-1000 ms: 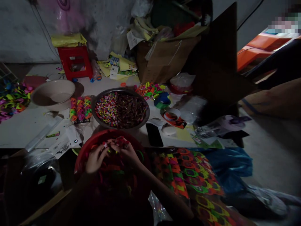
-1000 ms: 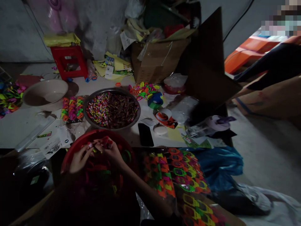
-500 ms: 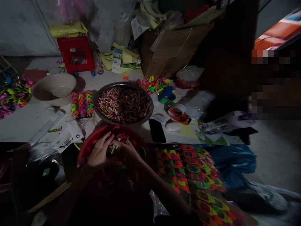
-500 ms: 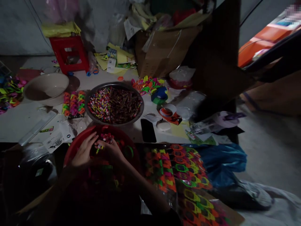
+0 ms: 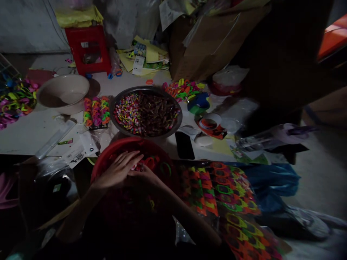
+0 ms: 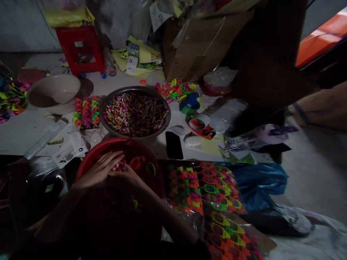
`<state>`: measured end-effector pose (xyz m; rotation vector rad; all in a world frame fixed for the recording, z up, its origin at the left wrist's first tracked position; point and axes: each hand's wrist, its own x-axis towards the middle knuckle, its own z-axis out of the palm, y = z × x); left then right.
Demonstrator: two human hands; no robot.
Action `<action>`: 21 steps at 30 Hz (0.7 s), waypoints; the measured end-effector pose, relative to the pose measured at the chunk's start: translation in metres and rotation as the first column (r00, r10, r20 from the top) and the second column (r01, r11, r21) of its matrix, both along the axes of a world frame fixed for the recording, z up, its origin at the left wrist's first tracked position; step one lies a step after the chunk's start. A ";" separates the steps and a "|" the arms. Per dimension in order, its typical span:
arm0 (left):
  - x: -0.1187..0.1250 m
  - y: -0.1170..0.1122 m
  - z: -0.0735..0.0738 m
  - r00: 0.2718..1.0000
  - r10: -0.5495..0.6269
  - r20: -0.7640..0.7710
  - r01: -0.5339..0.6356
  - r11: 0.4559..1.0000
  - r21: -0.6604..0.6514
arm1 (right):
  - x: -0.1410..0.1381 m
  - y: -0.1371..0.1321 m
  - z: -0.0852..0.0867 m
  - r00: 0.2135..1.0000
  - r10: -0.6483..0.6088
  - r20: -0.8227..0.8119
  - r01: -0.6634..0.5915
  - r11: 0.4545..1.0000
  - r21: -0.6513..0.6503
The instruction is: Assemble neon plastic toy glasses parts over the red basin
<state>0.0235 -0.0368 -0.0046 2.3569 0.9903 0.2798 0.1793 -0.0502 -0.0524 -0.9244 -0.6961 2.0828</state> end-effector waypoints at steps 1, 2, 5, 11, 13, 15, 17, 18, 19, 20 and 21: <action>-0.001 -0.001 0.001 1.000 0.000 -0.012 0.000 1.000 -0.003 | 0.002 -0.001 0.002 1.000 -0.004 -0.008 0.004 1.000 0.016; -0.002 -0.003 0.001 1.000 0.004 -0.025 -0.004 1.000 -0.009 | 0.003 -0.002 0.004 1.000 -0.007 -0.005 0.007 1.000 0.025; -0.004 -0.007 -0.002 0.998 0.001 -0.057 -0.001 1.000 -0.011 | 0.002 -0.006 0.006 0.998 -0.008 0.056 0.008 1.000 0.013; -0.005 -0.014 -0.016 0.998 -0.062 0.010 0.061 0.996 0.072 | -0.005 -0.019 0.005 0.989 0.027 0.146 -0.033 0.999 0.039; -0.005 -0.016 -0.018 0.996 -0.074 0.057 0.065 0.987 0.147 | -0.005 -0.021 0.002 0.985 0.026 0.171 -0.042 0.995 0.090; -0.005 -0.019 -0.019 0.992 -0.102 0.068 0.080 0.961 0.264 | -0.004 -0.022 -0.003 0.978 0.002 0.209 -0.035 0.987 0.154; -0.003 -0.021 -0.018 0.989 -0.143 0.038 0.119 0.920 0.374 | -0.004 -0.022 -0.010 0.969 -0.019 0.246 -0.029 0.982 0.188; -0.002 -0.023 -0.018 0.987 -0.160 0.018 0.139 0.901 0.410 | -0.004 -0.023 -0.014 0.967 -0.018 0.255 -0.031 0.982 0.186; 0.000 -0.025 -0.018 0.986 -0.167 -0.002 0.152 0.893 0.424 | -0.005 -0.025 -0.017 0.966 -0.016 0.259 -0.033 0.983 0.182; 0.001 -0.027 -0.017 0.986 -0.164 -0.014 0.154 0.892 0.426 | -0.005 -0.026 -0.019 0.965 -0.013 0.263 -0.037 0.982 0.185; 0.002 -0.028 -0.017 0.988 -0.152 -0.019 0.146 0.896 0.419 | -0.005 -0.028 -0.021 0.963 -0.013 0.267 -0.042 0.979 0.199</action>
